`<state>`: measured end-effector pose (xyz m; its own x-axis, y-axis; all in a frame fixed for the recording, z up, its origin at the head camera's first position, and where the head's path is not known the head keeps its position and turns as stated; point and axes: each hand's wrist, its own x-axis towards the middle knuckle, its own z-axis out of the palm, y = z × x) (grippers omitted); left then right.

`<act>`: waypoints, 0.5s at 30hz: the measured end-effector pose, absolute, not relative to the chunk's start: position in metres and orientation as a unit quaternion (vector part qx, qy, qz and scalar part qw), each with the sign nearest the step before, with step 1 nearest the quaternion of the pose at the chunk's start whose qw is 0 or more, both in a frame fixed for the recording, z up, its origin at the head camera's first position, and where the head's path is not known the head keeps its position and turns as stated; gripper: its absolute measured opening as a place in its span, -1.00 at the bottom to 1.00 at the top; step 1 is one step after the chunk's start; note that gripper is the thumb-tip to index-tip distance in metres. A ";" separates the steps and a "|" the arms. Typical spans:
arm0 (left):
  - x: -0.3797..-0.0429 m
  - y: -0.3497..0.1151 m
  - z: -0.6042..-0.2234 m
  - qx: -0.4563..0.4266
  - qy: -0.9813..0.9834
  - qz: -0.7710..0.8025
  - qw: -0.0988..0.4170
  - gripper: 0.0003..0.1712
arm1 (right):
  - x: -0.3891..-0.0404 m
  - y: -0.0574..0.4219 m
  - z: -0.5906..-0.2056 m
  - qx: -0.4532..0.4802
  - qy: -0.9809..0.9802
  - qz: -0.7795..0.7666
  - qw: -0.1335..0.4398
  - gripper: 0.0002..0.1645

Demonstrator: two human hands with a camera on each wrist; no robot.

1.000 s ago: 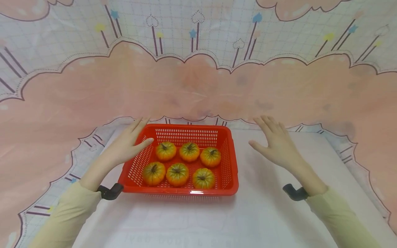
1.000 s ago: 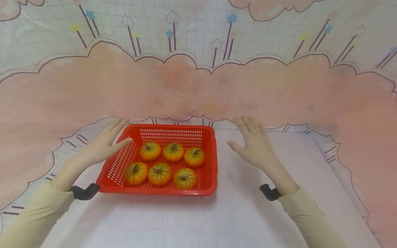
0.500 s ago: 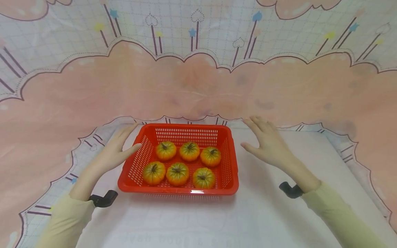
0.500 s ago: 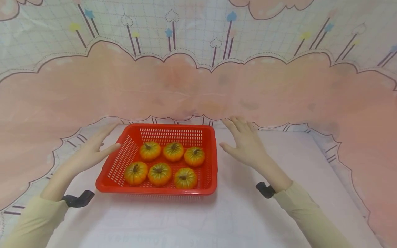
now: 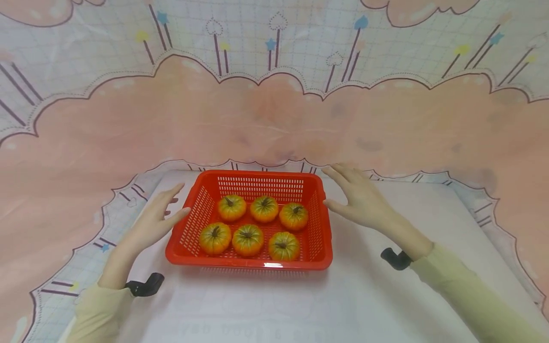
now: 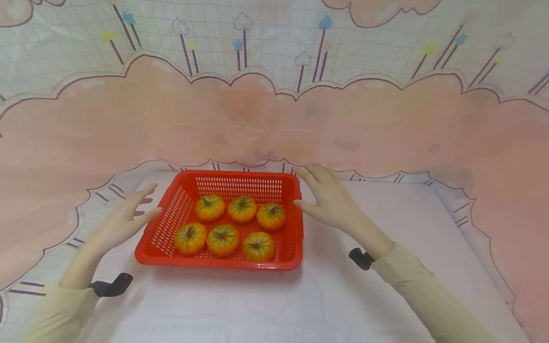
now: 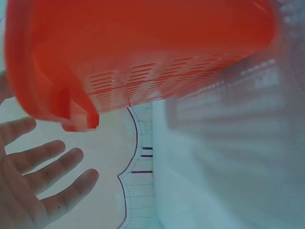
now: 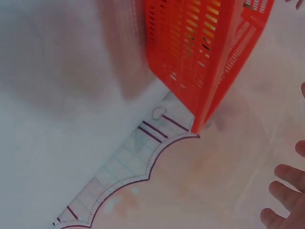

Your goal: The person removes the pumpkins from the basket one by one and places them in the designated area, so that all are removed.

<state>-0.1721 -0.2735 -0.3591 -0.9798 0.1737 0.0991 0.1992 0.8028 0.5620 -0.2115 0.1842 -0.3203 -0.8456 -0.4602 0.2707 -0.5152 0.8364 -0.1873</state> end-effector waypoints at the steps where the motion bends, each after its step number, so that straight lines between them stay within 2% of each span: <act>1: -0.171 -0.274 -0.360 -0.095 -0.949 -0.301 0.020 -0.15 | -0.212 0.183 -0.321 0.261 -0.951 0.125 0.105 -0.07; 10: -0.169 -0.280 -0.375 -0.072 -0.932 -0.352 0.038 -0.18 | -0.215 0.170 -0.323 0.283 -0.949 0.115 0.076 -0.09; 15: -0.168 -0.282 -0.383 -0.048 -0.925 -0.375 0.031 -0.17 | -0.217 0.165 -0.328 0.298 -0.946 0.109 0.067 -0.10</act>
